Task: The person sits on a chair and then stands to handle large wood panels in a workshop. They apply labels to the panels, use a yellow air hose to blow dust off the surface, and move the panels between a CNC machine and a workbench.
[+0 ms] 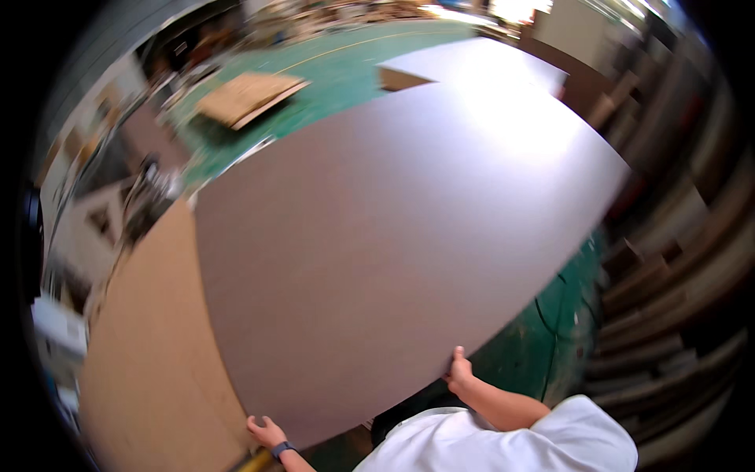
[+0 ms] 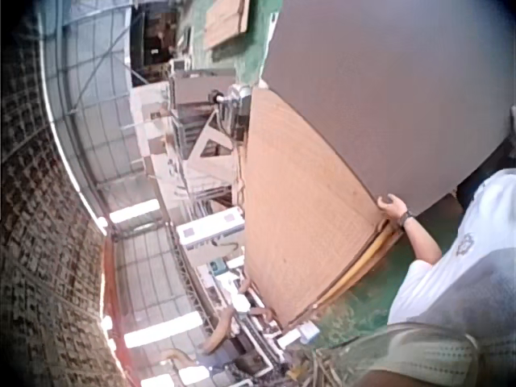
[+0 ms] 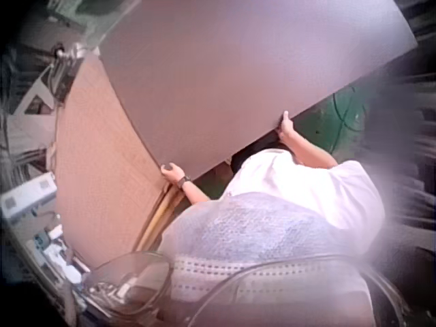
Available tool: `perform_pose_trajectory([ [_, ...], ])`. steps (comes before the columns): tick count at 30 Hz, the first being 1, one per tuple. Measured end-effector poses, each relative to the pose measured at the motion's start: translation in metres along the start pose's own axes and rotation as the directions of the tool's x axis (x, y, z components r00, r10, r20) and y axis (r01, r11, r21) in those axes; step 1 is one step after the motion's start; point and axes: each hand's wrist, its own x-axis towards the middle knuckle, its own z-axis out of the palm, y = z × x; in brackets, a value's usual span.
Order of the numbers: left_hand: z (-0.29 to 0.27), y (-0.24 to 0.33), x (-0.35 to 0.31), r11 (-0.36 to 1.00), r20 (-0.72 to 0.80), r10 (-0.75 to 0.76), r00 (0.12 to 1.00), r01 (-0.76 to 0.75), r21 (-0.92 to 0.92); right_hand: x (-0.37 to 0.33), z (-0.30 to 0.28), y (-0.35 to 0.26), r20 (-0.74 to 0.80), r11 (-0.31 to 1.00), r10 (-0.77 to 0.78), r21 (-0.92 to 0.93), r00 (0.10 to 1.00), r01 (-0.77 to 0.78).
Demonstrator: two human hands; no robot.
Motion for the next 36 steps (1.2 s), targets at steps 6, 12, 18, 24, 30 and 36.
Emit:
perform_pose_trajectory([
  [6, 0.104, 0.204, -0.057, 0.765, 0.466, 0.614, 0.638, -0.627, -0.15, 0.028, -0.054, -0.003, 0.477, 0.986, 0.068, -0.168, 0.876, 0.014],
  [12, 0.158, 0.369, -0.199, 0.617, 0.586, 0.671, 0.454, -0.78, -0.103, 0.07, -0.241, -0.028, 0.425, 0.763, -0.212, -0.491, 0.88, 0.421],
  [18, 0.191, 0.439, -0.28, 0.621, 0.602, 0.561, 0.568, -0.77, 0.148, 0.114, -0.464, -0.065, -0.119, 0.945, -0.323, -0.102, 0.939, 0.312],
  [24, 0.219, 0.48, -0.326, 0.656, 0.613, 0.465, 0.638, -0.714, 0.245, 0.134, -0.595, -0.143, -0.326, 0.935, -0.246, 0.17, 0.913, 0.312],
  [30, 0.238, 0.576, -0.389, 0.678, 0.622, 0.377, 0.686, -0.662, 0.32, 0.22, -0.645, -0.289, -0.276, 0.853, -0.45, 0.15, 0.849, 0.5],
  [36, 0.315, 0.754, -0.49, 0.618, 0.613, 0.508, 0.605, -0.752, 0.23, 0.359, -0.731, -0.262, -0.468, 0.89, -0.456, -0.225, 0.757, 0.397],
])
